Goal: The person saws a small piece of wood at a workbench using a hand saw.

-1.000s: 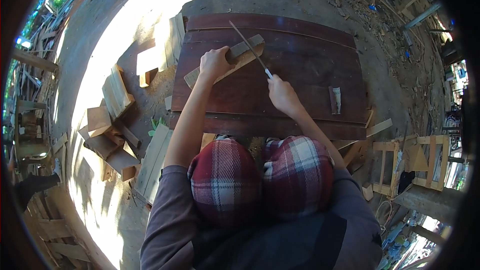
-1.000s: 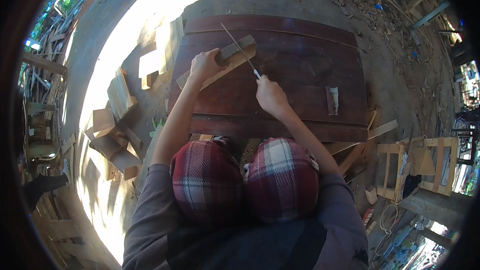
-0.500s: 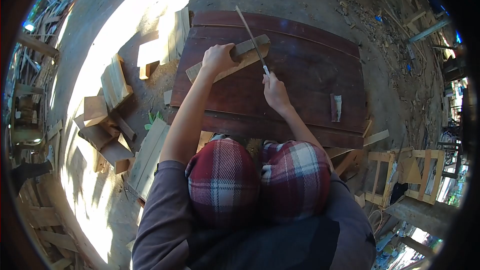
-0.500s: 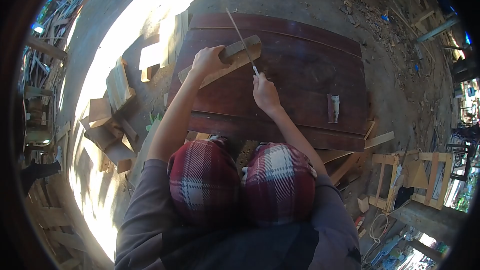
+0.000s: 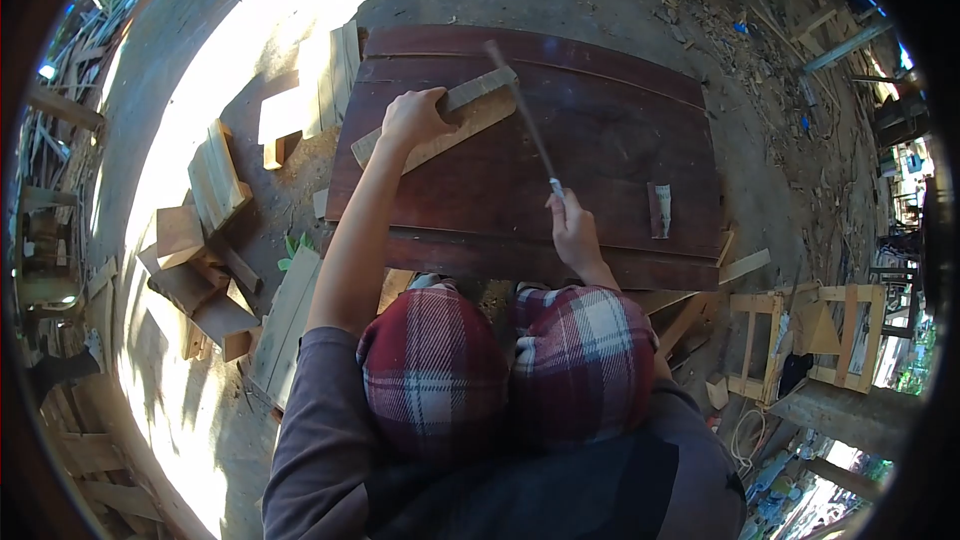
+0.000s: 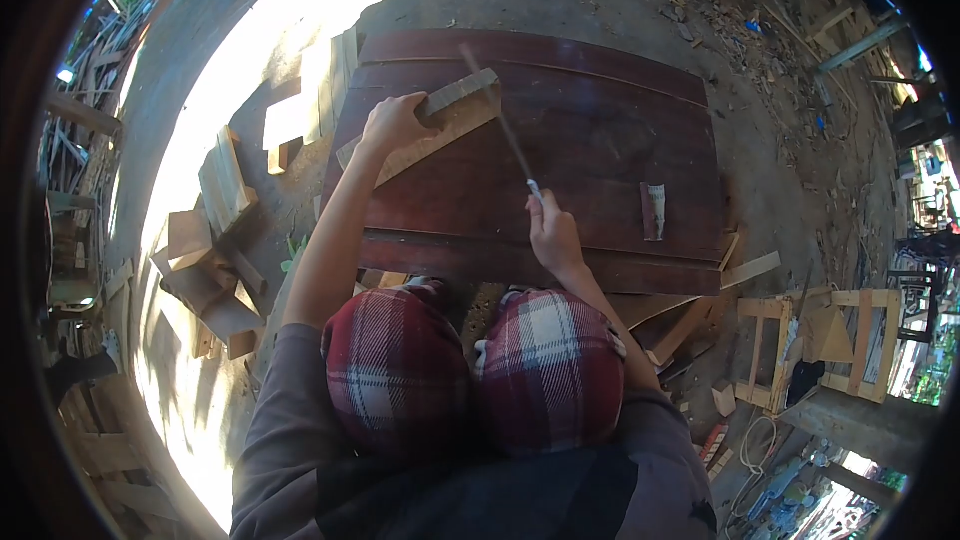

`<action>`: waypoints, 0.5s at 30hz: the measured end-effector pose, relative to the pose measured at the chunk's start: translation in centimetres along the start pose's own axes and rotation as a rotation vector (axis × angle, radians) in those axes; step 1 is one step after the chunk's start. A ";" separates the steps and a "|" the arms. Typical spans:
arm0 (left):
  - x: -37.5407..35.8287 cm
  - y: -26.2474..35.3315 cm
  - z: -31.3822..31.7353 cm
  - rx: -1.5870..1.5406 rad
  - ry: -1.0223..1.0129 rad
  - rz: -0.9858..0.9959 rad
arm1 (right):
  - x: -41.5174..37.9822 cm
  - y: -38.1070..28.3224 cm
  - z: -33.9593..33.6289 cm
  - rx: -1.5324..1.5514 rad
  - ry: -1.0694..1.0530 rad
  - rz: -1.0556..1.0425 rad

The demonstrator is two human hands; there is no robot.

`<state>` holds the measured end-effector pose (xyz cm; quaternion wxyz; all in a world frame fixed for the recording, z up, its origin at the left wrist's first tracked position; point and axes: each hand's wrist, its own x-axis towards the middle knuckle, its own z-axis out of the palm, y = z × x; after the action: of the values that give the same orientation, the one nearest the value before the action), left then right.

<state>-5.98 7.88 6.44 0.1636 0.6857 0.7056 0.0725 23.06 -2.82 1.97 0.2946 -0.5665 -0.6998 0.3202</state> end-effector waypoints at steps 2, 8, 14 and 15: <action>-0.3 0.2 0.1 0.010 0.010 -0.002 | 0.8 -0.4 0.8 -0.043 -0.026 -0.037; -0.4 -0.1 0.7 0.008 0.060 0.009 | 3.3 -0.9 2.8 -0.208 -0.051 -0.112; -0.1 -0.2 1.0 0.006 0.065 0.023 | 3.1 -0.7 3.5 -0.156 0.010 -0.149; -0.1 -0.3 1.0 0.007 0.070 0.021 | 3.3 -0.3 3.5 -0.147 0.015 -0.144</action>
<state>-5.92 7.64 5.48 0.1354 0.6908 0.7038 0.0957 19.53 -0.07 0.20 0.2796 -0.5374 -0.7581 0.2416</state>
